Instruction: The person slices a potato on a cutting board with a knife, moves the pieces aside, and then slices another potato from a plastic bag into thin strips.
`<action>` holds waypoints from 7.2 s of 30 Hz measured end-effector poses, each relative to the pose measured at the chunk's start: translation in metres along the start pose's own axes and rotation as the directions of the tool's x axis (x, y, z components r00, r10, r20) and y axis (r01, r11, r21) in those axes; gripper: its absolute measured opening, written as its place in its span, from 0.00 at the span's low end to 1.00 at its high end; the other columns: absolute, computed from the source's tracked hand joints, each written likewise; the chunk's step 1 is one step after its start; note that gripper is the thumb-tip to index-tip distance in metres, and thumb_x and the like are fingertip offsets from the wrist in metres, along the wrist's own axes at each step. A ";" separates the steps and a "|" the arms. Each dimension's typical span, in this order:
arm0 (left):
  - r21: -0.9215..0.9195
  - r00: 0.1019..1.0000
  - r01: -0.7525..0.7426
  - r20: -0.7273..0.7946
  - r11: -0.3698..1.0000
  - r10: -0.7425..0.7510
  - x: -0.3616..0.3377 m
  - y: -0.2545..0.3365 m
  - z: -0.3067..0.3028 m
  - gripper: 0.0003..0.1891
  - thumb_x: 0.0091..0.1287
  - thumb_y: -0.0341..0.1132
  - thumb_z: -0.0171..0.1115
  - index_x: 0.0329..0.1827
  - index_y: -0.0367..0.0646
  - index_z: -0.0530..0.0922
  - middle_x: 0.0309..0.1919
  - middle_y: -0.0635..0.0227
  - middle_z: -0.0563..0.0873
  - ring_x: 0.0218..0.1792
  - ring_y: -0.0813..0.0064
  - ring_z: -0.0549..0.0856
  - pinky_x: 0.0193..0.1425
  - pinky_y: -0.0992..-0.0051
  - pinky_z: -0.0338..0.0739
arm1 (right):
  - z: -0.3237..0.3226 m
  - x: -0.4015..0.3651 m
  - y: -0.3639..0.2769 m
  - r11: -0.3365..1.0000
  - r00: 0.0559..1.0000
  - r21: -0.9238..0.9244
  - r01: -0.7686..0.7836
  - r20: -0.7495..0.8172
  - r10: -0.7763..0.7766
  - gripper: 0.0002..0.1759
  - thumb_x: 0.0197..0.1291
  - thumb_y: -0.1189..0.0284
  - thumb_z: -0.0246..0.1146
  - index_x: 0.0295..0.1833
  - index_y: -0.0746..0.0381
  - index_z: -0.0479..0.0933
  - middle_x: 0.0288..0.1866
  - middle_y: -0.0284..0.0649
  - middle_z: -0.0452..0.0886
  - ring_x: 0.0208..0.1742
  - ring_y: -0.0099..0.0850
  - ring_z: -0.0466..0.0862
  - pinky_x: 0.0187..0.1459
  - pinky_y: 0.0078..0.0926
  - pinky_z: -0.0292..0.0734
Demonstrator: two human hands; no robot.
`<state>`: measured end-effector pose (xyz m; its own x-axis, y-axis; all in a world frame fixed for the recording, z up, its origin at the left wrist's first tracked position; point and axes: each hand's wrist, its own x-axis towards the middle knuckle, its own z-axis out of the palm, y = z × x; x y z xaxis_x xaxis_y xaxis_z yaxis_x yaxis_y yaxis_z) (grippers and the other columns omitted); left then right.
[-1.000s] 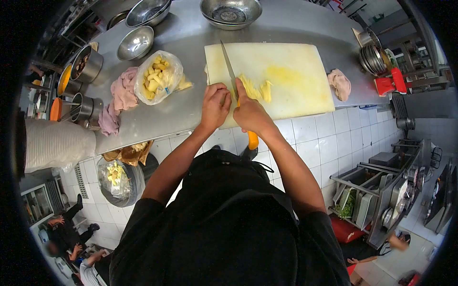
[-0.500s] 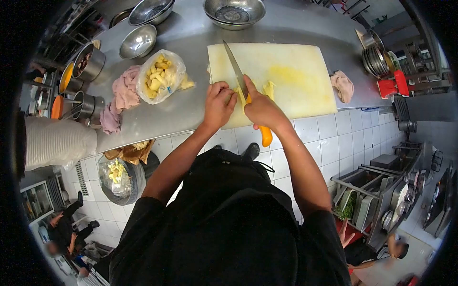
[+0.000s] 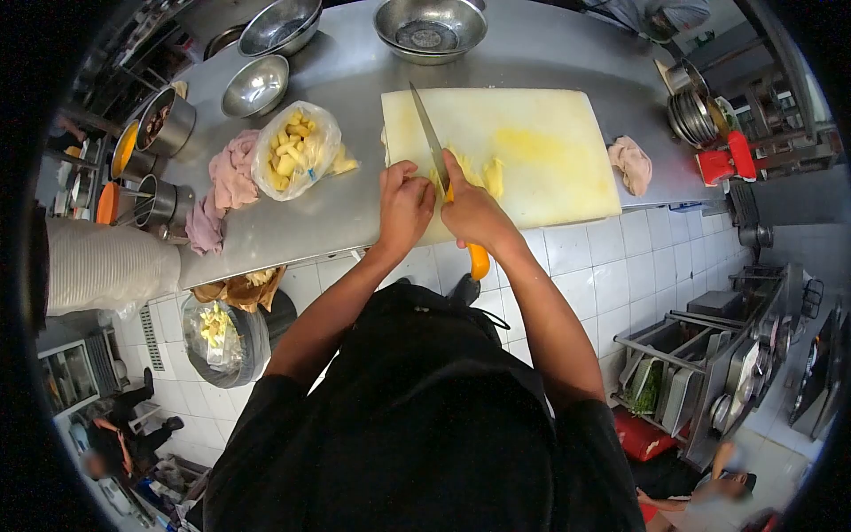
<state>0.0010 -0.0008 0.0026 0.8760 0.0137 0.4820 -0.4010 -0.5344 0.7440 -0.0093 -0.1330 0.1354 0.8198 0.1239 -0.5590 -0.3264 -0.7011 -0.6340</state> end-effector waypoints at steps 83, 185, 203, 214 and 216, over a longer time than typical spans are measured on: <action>-0.093 0.995 0.068 -0.072 0.993 -0.074 -0.004 -0.007 -0.048 0.08 0.65 0.26 0.72 0.46 0.40 0.90 0.49 0.61 0.86 0.54 0.57 0.83 0.59 0.63 0.79 | 0.050 -0.027 0.051 0.975 0.972 0.073 0.209 -0.124 -0.199 0.43 0.75 0.70 0.59 0.90 0.48 0.49 0.41 0.54 0.85 0.31 0.43 0.85 0.41 0.39 0.83; 0.108 0.980 0.198 -0.055 0.974 -0.193 0.067 0.088 -0.039 0.11 0.74 0.34 0.66 0.51 0.37 0.89 0.37 0.57 0.87 0.39 0.63 0.86 0.47 0.67 0.80 | -0.030 0.014 0.160 0.751 0.951 0.594 0.287 -0.267 -0.153 0.22 0.64 0.74 0.68 0.63 0.64 0.76 0.29 0.38 0.83 0.26 0.25 0.80 0.31 0.28 0.78; 0.484 0.988 -0.026 0.148 0.875 -0.052 0.064 -0.089 -0.220 0.13 0.59 0.28 0.73 0.47 0.39 0.89 0.48 0.57 0.89 0.51 0.53 0.87 0.56 0.59 0.81 | 0.003 0.027 0.120 0.743 0.925 0.641 0.195 -0.371 0.078 0.13 0.69 0.77 0.67 0.57 0.62 0.77 0.28 0.34 0.80 0.22 0.21 0.77 0.24 0.22 0.72; 0.593 0.961 -0.100 0.265 0.799 -0.076 0.073 -0.119 -0.197 0.20 0.57 0.31 0.76 0.53 0.40 0.82 0.46 0.54 0.87 0.51 0.50 0.85 0.60 0.54 0.78 | 0.003 0.033 0.131 0.700 0.932 0.682 0.214 -0.357 0.063 0.16 0.68 0.76 0.69 0.58 0.62 0.75 0.29 0.38 0.81 0.23 0.24 0.79 0.24 0.25 0.75; 0.595 0.951 -0.081 0.286 0.800 -0.117 0.072 -0.119 -0.196 0.21 0.58 0.30 0.75 0.55 0.40 0.82 0.45 0.53 0.88 0.50 0.50 0.85 0.59 0.54 0.78 | 0.001 0.030 0.129 0.708 0.934 0.675 0.207 -0.353 0.064 0.16 0.68 0.76 0.69 0.58 0.62 0.75 0.29 0.37 0.81 0.24 0.24 0.79 0.24 0.25 0.75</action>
<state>0.0598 0.2293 0.0395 0.9565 -0.1661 0.2397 -0.2321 -0.9312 0.2811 -0.0272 -0.2186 0.0365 0.9105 -0.1767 -0.3738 -0.3792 0.0036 -0.9253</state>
